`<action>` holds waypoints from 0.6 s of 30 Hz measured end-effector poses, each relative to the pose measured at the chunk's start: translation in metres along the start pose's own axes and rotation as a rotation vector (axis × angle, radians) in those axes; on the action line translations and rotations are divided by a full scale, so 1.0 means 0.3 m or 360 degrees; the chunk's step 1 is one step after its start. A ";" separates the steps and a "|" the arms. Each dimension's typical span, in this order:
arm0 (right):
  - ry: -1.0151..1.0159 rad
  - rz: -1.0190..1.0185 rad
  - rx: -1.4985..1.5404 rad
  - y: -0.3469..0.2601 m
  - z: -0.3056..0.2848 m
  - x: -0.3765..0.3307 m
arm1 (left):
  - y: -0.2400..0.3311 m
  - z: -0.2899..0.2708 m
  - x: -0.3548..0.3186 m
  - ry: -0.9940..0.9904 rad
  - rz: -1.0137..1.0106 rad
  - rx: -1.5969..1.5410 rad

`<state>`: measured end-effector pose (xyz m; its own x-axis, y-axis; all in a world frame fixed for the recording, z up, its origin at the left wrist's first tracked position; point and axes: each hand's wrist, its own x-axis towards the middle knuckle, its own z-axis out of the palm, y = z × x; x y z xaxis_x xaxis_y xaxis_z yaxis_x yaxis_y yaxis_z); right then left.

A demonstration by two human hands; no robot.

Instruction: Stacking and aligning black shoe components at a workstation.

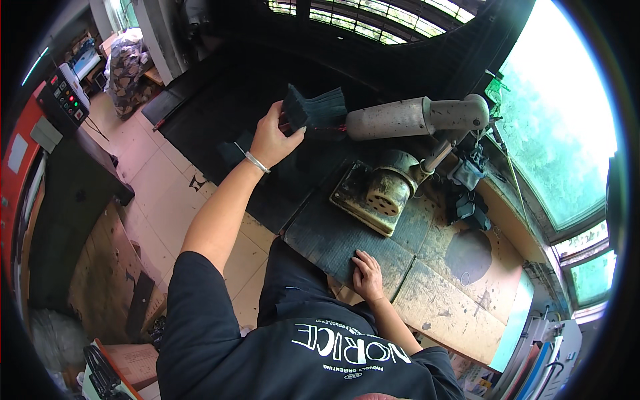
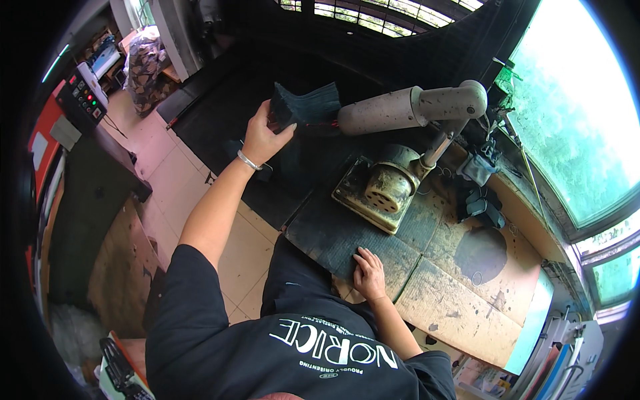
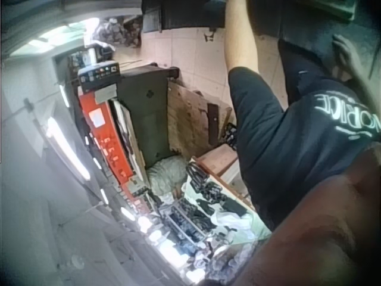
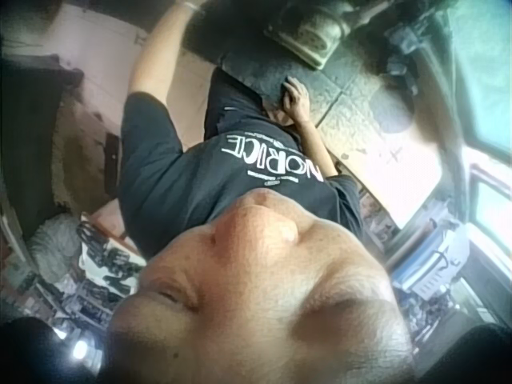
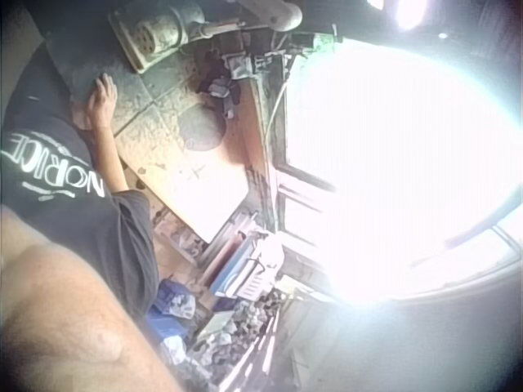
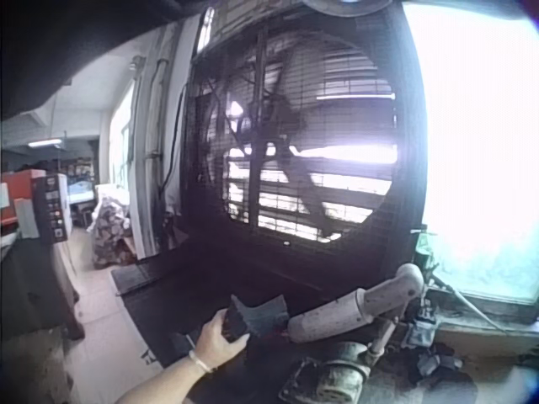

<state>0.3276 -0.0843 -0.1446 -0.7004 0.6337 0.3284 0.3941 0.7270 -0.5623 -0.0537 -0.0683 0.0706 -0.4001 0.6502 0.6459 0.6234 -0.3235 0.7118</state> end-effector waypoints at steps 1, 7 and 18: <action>0.0003 0.0000 -0.0004 0.000 0.000 0.000 | 0.003 -0.004 -0.003 -0.0001 0.0000 0.0000; -0.0002 0.0011 0.0006 0.002 0.001 -0.003 | 0.019 -0.009 -0.014 -0.0038 -0.0058 0.0006; -0.0010 0.0024 0.0016 0.007 -0.002 -0.006 | -0.004 0.090 0.014 -0.0056 -0.0034 -0.0084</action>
<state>0.3300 -0.0836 -0.1461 -0.6980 0.6429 0.3152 0.3988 0.7147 -0.5746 -0.0380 -0.0467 0.0652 -0.3884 0.6810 0.6208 0.5783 -0.3444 0.7396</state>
